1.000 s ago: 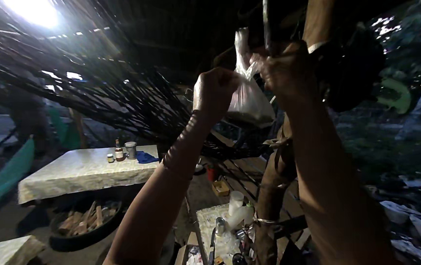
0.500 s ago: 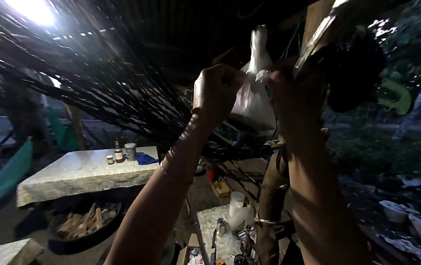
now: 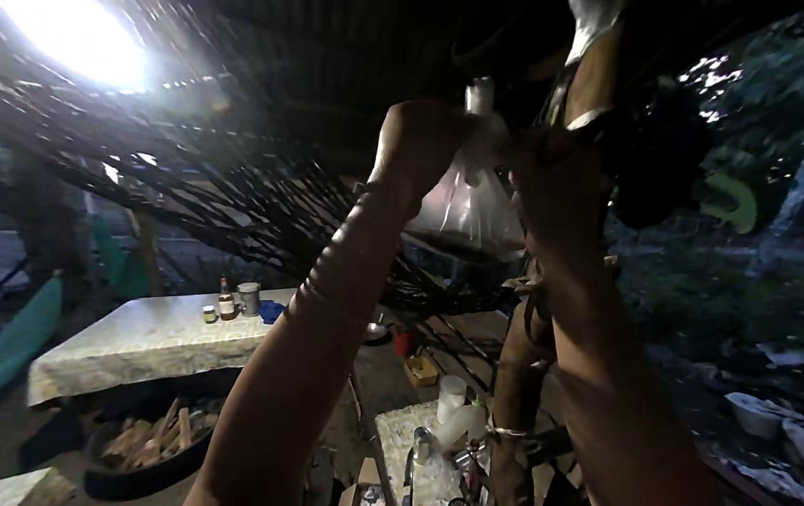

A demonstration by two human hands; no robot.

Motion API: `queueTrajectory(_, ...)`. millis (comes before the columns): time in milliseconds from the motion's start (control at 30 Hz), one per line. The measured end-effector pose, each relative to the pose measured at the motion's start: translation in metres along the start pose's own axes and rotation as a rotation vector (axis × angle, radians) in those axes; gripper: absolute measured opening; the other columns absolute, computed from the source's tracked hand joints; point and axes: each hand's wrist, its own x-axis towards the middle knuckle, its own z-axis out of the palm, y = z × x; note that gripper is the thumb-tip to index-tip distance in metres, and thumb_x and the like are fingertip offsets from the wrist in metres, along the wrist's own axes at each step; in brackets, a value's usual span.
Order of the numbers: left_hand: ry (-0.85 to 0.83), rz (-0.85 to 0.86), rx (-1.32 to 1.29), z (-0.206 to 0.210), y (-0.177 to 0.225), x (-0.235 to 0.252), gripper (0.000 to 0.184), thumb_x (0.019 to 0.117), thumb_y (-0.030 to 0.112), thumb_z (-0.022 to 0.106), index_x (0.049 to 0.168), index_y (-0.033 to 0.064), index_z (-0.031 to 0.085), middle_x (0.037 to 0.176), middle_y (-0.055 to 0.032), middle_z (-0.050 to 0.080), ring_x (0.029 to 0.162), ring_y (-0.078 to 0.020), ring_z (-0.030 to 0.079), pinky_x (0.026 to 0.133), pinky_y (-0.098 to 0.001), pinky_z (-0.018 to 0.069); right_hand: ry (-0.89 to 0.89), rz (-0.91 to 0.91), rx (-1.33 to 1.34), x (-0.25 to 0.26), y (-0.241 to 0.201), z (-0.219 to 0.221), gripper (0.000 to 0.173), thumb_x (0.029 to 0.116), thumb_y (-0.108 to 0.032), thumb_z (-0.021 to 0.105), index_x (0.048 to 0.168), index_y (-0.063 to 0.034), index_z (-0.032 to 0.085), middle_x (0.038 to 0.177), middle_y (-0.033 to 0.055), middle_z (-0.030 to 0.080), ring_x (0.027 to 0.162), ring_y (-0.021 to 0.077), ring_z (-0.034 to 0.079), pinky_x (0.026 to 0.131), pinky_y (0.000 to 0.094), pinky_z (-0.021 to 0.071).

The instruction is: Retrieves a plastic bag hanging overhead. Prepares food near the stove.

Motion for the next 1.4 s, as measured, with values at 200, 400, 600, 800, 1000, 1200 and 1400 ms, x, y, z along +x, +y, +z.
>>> queueTrajectory(200,0.011,0.040,0.003,0.000,-0.004,-0.001,0.015,0.0957,0.022,0.072,0.096,0.0068,0.072,0.087,-0.0001,0.068,0.076,-0.0059,0.061,0.070,-0.0280,0.0516,-0.081,0.028,0.149,0.027,-0.009,-0.002,0.016,0.1036,-0.024,0.061,0.103,-0.0091,0.068,0.070,-0.0122,0.053,0.050,-0.0063,0.045,0.048,0.0122,0.0428)
queueTrajectory(400,0.013,0.020,0.009,-0.005,-0.010,0.001,0.016,0.0963,0.022,0.071,0.100,0.0062,0.072,0.094,-0.0027,0.069,0.085,-0.0086,0.063,0.079,-0.0319,0.0526,-0.164,0.028,0.121,0.027,-0.012,-0.001,0.007,0.0960,-0.008,0.069,0.102,-0.0051,0.068,0.075,-0.0107,0.058,0.055,-0.0084,0.047,0.053,0.0102,0.0432)
queueTrajectory(600,0.028,-0.019,0.015,-0.007,-0.009,0.005,0.018,0.0982,0.023,0.068,0.103,0.0061,0.072,0.097,-0.0046,0.068,0.086,-0.0111,0.063,0.079,-0.0349,0.0533,-0.241,0.116,-0.095,0.022,-0.001,-0.002,0.023,0.1043,-0.027,0.060,0.115,-0.0067,0.066,0.083,-0.0024,0.054,0.062,0.0012,0.046,0.058,0.0192,0.0419)
queueTrajectory(800,0.020,-0.007,-0.044,-0.007,-0.016,0.004,0.017,0.1008,0.021,0.064,0.105,0.0048,0.070,0.088,-0.0019,0.065,0.071,-0.0070,0.059,0.066,-0.0266,0.0515,-0.172,0.058,0.027,-0.013,0.017,-0.016,0.017,0.1037,-0.023,0.059,0.112,-0.0101,0.067,0.084,-0.0081,0.058,0.066,-0.0028,0.050,0.060,0.0158,0.0457)
queueTrajectory(1000,0.015,0.024,-0.008,-0.007,-0.018,0.002,0.015,0.1022,0.015,0.061,0.105,0.0024,0.068,0.088,-0.0019,0.065,0.073,-0.0055,0.060,0.069,-0.0248,0.0528,-0.088,0.189,0.191,-0.001,0.028,-0.021,0.019,0.1039,-0.029,0.059,0.112,-0.0138,0.067,0.074,-0.0106,0.054,0.052,-0.0028,0.044,0.047,0.0141,0.0389)
queueTrajectory(1200,0.019,0.053,0.084,-0.013,-0.024,0.010,0.018,0.1011,0.016,0.063,0.111,0.0018,0.068,0.100,-0.0057,0.068,0.087,-0.0083,0.064,0.081,-0.0294,0.0549,-0.222,0.140,0.118,-0.002,0.026,-0.007,0.024,0.1020,-0.035,0.063,0.110,-0.0134,0.071,0.072,-0.0107,0.053,0.052,-0.0019,0.041,0.049,0.0180,0.0374)
queueTrajectory(1400,-0.100,0.051,0.012,-0.017,-0.022,0.006,0.022,0.1019,0.020,0.063,0.117,0.0056,0.069,0.099,-0.0022,0.067,0.083,-0.0060,0.061,0.076,-0.0266,0.0531,-0.159,0.024,0.029,-0.001,0.008,0.013,0.035,0.1029,-0.038,0.062,0.112,-0.0051,0.070,0.085,-0.0025,0.061,0.066,0.0009,0.051,0.062,0.0222,0.0467)
